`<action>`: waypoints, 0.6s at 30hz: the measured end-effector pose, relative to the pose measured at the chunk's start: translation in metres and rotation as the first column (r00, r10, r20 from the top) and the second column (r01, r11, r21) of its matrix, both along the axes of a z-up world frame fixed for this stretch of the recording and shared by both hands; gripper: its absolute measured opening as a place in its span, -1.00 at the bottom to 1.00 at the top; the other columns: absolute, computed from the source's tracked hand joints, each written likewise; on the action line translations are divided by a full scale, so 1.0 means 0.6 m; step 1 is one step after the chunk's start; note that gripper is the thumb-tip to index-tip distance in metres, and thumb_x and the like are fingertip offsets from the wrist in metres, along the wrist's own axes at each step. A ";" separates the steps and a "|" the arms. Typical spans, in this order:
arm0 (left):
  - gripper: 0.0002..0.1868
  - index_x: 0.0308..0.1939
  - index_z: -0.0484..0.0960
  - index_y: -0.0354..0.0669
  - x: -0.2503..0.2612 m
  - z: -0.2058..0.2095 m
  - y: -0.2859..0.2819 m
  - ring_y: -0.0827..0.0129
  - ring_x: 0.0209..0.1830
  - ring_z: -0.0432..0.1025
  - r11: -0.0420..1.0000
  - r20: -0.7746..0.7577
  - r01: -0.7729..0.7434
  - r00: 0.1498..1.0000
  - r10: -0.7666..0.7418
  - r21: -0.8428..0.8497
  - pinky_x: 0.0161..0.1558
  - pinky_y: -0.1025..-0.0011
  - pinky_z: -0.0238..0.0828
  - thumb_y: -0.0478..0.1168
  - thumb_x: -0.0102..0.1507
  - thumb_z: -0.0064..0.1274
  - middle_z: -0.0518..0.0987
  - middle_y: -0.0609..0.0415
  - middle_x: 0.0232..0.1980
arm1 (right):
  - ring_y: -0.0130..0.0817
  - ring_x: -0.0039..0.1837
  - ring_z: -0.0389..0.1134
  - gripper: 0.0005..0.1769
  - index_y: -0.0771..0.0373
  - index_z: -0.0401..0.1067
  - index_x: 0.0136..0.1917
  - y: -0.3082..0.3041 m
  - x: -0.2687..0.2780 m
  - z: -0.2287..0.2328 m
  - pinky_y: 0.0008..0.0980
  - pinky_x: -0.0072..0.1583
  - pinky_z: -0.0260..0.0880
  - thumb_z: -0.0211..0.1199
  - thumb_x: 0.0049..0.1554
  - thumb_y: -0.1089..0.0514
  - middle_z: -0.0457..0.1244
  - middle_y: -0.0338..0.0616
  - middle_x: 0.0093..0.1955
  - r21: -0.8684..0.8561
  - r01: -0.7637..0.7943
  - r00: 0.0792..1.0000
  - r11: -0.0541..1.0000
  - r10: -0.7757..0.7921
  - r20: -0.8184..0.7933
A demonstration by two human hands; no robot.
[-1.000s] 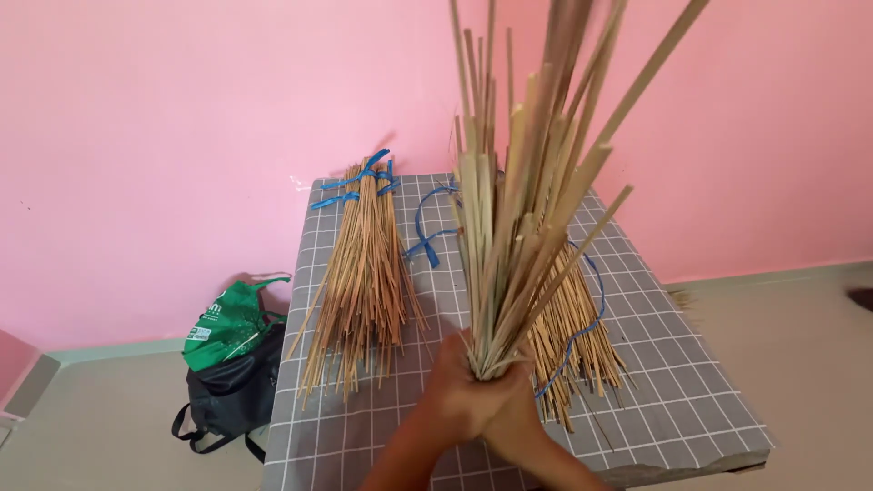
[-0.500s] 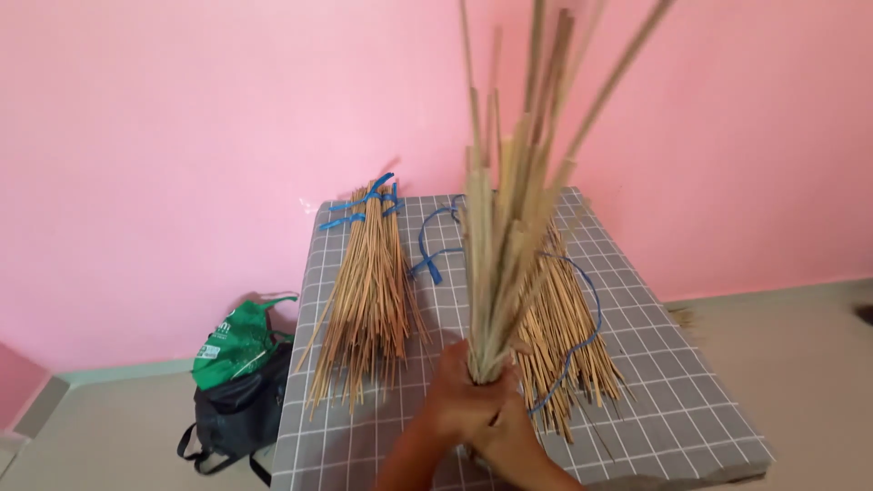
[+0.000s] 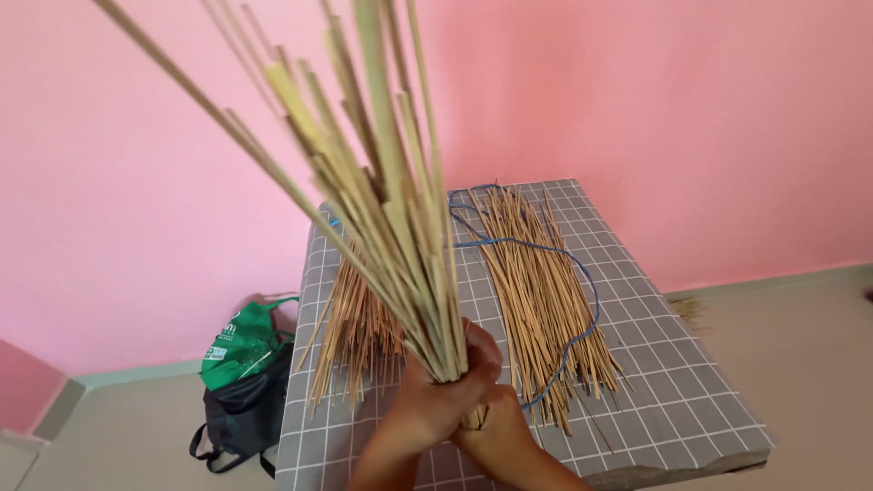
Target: Assembling brooms by gathering thin wooden sticks into bundles and tying them together with plastic strips.
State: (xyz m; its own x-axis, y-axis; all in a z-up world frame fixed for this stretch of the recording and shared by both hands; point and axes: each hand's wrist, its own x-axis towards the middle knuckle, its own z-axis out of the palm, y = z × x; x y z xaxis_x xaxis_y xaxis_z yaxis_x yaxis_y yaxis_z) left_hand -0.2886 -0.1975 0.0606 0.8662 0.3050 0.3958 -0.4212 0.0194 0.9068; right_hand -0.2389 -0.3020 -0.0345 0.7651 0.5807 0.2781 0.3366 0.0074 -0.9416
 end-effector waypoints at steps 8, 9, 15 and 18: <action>-0.84 -0.28 0.51 -0.33 0.019 0.002 0.018 0.45 -0.77 0.08 0.918 0.258 0.162 0.964 -0.069 -0.361 -0.72 0.46 -0.02 -0.58 0.16 -0.08 0.26 0.06 -0.60 | -0.49 -0.06 0.46 -0.34 0.01 0.46 0.07 -0.022 0.006 0.083 -0.40 0.00 0.48 0.66 -0.30 0.09 0.47 -0.34 -0.12 -0.235 -0.176 0.983 0.956 0.157 -0.098; -0.82 -0.24 0.51 -0.30 0.015 0.009 0.017 0.48 -0.77 0.09 0.941 0.275 0.169 0.958 -0.086 -0.293 -0.72 0.47 0.02 -0.59 0.19 -0.08 0.27 0.09 -0.61 | -0.51 -0.16 0.45 -0.40 0.00 0.49 0.09 -0.021 0.007 0.077 -0.43 -0.07 0.46 0.64 -0.22 0.06 0.48 -0.33 -0.20 -0.285 -0.147 0.988 0.947 0.129 -0.083; -0.86 -0.22 0.50 -0.29 0.011 -0.010 0.035 0.45 -0.78 0.08 0.891 0.246 0.232 0.959 -0.142 -0.390 -0.70 0.44 0.09 -0.55 0.21 0.02 0.28 0.08 -0.59 | -0.46 -0.33 0.33 -0.81 0.08 0.48 -0.20 -0.009 0.012 0.015 -0.31 -0.25 0.31 0.40 -0.13 0.14 0.37 -0.27 -0.39 -0.299 -0.104 0.991 0.948 0.125 0.052; -0.78 -0.15 0.54 -0.30 0.010 -0.029 0.035 0.34 -0.76 0.21 0.862 0.148 0.135 0.987 -0.070 -0.489 -0.67 0.38 0.19 -0.53 0.16 0.14 0.34 0.06 -0.53 | -0.45 -0.35 0.26 -0.83 0.10 0.45 -0.24 -0.010 0.017 -0.015 -0.30 -0.26 0.27 0.27 -0.19 0.23 0.32 -0.28 -0.41 -0.302 -0.104 0.992 0.948 0.120 0.037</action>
